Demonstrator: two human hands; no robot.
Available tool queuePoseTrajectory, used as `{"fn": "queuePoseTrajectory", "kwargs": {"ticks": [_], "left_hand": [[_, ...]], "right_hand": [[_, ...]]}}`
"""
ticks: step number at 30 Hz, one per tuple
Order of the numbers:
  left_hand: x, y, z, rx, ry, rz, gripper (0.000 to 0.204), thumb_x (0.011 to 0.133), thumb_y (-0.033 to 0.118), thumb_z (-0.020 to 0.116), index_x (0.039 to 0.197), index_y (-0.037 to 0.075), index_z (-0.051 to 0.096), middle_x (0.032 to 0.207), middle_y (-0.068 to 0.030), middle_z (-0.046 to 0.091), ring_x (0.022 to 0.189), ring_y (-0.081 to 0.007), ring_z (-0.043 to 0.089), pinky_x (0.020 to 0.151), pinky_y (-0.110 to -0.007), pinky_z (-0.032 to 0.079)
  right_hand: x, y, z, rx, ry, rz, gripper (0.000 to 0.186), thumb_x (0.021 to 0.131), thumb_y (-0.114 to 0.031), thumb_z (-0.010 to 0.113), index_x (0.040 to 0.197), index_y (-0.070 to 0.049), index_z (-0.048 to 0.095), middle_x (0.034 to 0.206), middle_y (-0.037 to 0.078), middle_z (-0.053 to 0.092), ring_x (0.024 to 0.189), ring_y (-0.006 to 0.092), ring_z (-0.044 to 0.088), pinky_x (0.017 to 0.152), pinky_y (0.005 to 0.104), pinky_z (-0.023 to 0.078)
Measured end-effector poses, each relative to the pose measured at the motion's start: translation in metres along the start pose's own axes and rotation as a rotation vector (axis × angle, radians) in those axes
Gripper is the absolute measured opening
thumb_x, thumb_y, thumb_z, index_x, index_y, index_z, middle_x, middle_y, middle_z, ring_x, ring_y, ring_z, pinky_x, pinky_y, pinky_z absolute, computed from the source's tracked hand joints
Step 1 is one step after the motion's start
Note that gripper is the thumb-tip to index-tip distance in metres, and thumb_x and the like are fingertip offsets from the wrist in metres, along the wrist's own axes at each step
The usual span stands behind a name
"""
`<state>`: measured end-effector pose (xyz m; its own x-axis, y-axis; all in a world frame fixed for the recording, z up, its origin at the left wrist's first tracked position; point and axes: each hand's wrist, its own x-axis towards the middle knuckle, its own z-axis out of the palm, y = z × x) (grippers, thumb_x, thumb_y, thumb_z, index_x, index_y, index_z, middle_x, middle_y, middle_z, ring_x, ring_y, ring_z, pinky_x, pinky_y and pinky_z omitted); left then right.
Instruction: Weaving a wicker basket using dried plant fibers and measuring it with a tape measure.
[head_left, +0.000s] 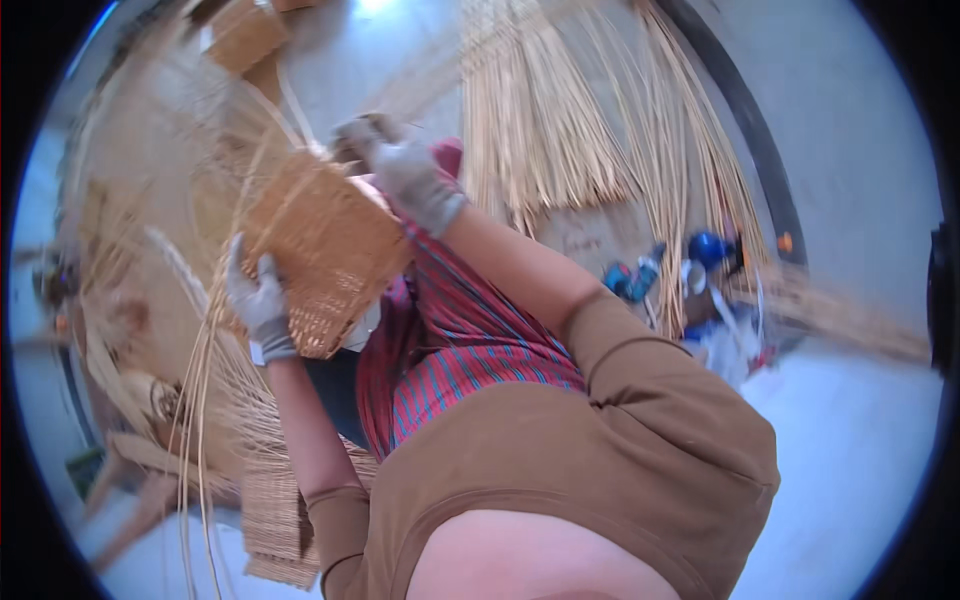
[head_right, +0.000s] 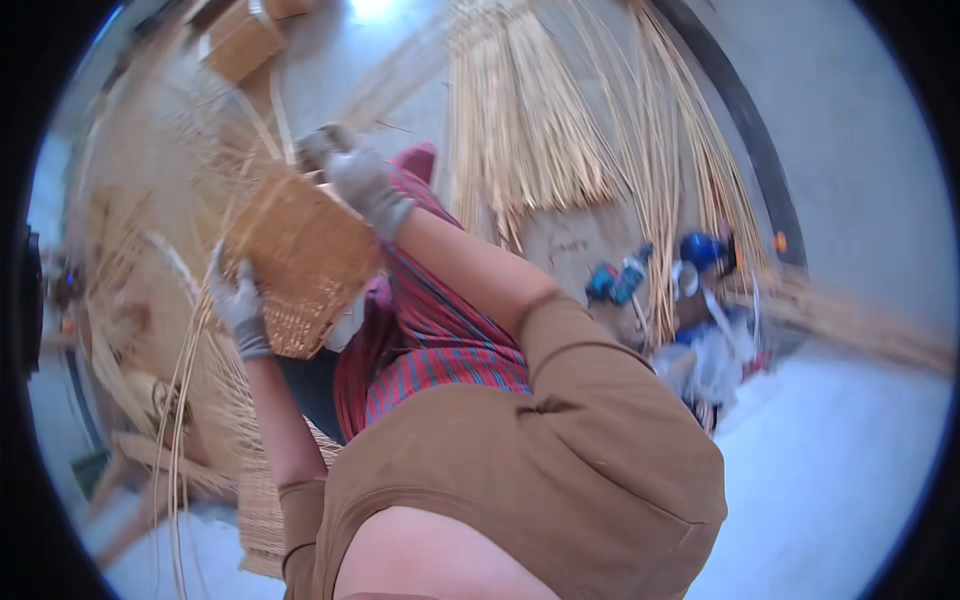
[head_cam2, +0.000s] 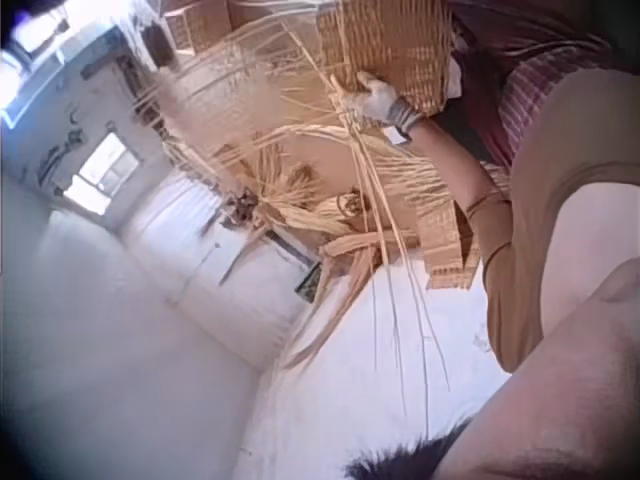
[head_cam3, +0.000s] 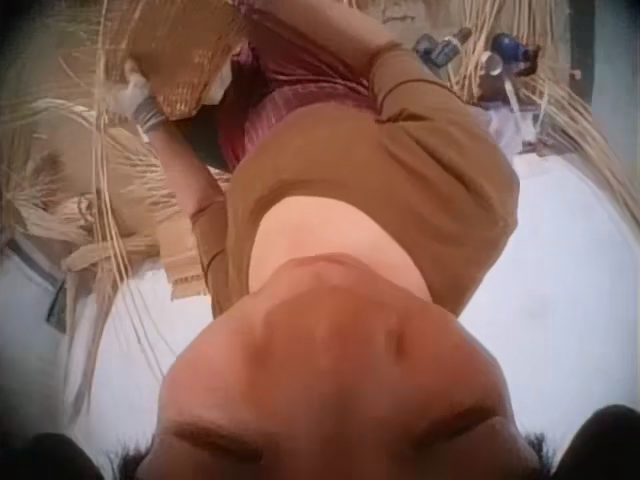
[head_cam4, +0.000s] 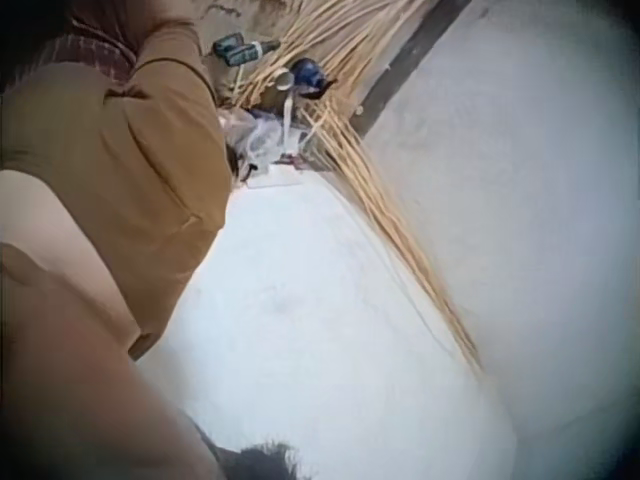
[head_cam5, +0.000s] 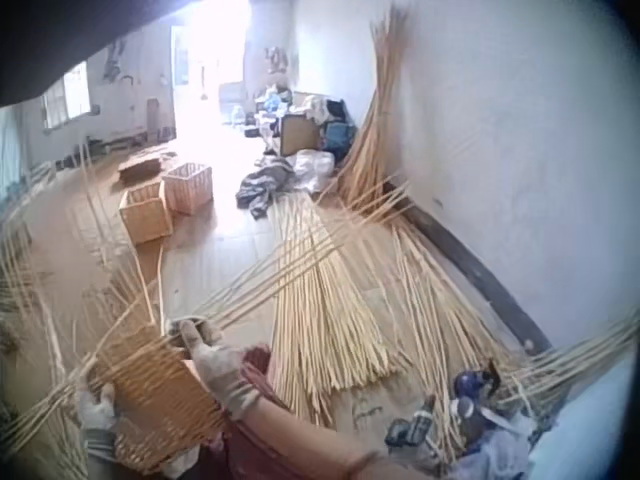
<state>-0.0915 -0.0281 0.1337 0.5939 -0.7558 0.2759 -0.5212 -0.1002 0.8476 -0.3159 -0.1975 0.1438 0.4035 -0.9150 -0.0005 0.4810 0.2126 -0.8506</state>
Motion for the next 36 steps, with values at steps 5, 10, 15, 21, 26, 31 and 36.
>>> {"fn": "queuePoseTrajectory", "kwargs": {"ticks": [5,10,15,21,26,31,36], "left_hand": [[-0.011,0.019,0.017,0.454,-0.03,0.202,0.055,0.091,0.009,0.071,0.142,0.003,0.052,0.14,-0.0158,0.055,0.129,-0.0294,0.052,0.112,-0.038,0.038],[-0.015,0.013,0.02,0.317,-0.013,0.207,0.049,0.092,0.009,0.072,0.139,0.005,0.055,0.124,-0.0135,0.06,0.111,-0.0225,0.059,0.086,-0.029,0.053],[-0.006,-0.011,0.023,-0.018,-0.068,-0.014,0.046,0.092,-0.001,0.069,0.135,0.005,0.054,0.115,-0.0088,0.064,0.071,-0.0094,0.057,0.056,-0.02,0.048],[-0.006,-0.007,0.019,0.016,0.001,0.079,0.047,0.093,-0.005,0.065,0.137,0.003,0.051,0.12,-0.01,0.064,0.093,-0.0144,0.063,0.078,-0.024,0.054],[-0.004,-0.016,-0.01,0.368,0.061,-0.025,0.052,0.087,-0.002,0.071,0.136,0.004,0.055,0.126,-0.0114,0.058,0.117,-0.0218,0.057,0.1,-0.033,0.047],[-0.01,0.016,0.029,0.229,0.056,0.063,0.05,0.085,0.001,0.074,0.133,0.004,0.059,0.125,-0.0106,0.056,0.115,-0.0222,0.057,0.103,-0.034,0.045],[-0.015,0.036,0.025,0.395,0.108,0.152,0.052,0.077,-0.004,0.074,0.128,0.004,0.061,0.125,-0.0124,0.062,0.119,-0.0273,0.057,0.107,-0.036,0.043]], "right_hand": [[-0.052,0.02,-0.083,-0.386,0.098,-0.256,0.018,0.102,-0.016,0.06,0.113,-0.004,0.066,0.106,0.008,0.07,0.088,0.0129,0.067,0.079,0.0261,0.055],[-0.178,0.111,-0.288,-1.057,0.514,0.389,0.031,0.093,-0.032,0.057,0.105,-0.007,0.072,0.098,0.017,0.074,0.09,0.0282,0.072,0.081,0.0383,0.055],[-0.328,0.143,-0.397,-1.456,0.428,1.061,0.029,0.086,-0.025,0.056,0.105,-0.01,0.072,0.113,0.02,0.071,0.105,0.0375,0.069,0.091,0.0486,0.055],[-0.323,0.184,-0.341,-1.54,0.348,0.914,0.056,0.083,-0.046,0.067,0.126,-0.009,0.059,0.111,0.018,0.068,0.099,0.0373,0.067,0.085,0.0465,0.054],[-0.231,0.197,-0.265,-1.356,0.461,1.414,0.124,0.07,-0.071,0.075,0.16,-0.013,0.012,0.163,0.02,0.02,0.148,0.041,0.024,0.112,0.0632,0.029],[-0.231,0.2,-0.298,-1.506,0.472,1.502,0.124,0.068,-0.06,0.079,0.16,-0.012,0.012,0.154,0.017,0.035,0.14,0.0354,0.038,0.113,0.0603,0.029],[-0.294,0.207,-0.341,-1.312,0.261,1.163,0.106,0.074,-0.067,0.066,0.157,-0.015,0.029,0.146,0.022,0.049,0.131,0.0384,0.053,0.109,0.0476,0.042]]}}
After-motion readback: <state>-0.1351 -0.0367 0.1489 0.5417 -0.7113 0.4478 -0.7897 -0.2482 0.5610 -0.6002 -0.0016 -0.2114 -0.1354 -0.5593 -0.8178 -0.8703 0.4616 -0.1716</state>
